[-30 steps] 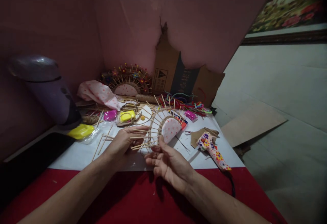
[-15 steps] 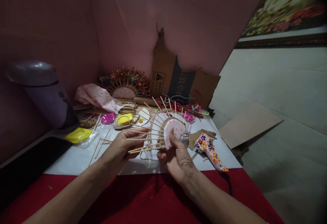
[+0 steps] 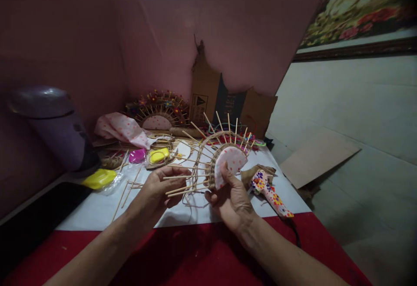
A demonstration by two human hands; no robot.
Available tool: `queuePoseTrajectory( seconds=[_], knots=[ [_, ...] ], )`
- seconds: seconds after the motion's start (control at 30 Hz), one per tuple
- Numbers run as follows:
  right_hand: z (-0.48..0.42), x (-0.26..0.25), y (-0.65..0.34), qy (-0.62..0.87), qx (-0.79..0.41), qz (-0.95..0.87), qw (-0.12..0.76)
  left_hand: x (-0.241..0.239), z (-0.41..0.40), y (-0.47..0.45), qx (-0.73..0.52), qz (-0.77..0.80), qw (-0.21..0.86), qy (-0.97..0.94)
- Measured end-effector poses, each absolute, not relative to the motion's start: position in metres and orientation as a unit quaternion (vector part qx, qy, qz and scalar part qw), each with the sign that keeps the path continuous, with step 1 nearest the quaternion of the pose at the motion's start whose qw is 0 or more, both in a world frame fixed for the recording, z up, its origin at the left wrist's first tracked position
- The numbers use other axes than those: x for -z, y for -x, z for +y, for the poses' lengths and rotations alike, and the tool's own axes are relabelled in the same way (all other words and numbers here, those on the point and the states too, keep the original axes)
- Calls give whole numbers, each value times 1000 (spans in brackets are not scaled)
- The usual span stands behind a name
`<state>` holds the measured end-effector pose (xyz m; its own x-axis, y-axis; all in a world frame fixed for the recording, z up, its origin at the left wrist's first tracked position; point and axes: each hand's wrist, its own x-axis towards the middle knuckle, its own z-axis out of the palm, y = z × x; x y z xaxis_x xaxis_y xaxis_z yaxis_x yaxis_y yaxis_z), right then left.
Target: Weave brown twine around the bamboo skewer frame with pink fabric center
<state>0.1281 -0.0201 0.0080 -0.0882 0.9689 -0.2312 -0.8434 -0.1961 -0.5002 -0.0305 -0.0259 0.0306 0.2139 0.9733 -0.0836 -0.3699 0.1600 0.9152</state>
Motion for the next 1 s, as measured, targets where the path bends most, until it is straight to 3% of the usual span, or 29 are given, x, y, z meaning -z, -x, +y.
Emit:
queuePoseTrajectory(
  seconds=[1.0],
  knots=[
    [-9,-11,-137,209,-706,-143,662,-22,-31,24,-510,405,512,-560]
  ],
)
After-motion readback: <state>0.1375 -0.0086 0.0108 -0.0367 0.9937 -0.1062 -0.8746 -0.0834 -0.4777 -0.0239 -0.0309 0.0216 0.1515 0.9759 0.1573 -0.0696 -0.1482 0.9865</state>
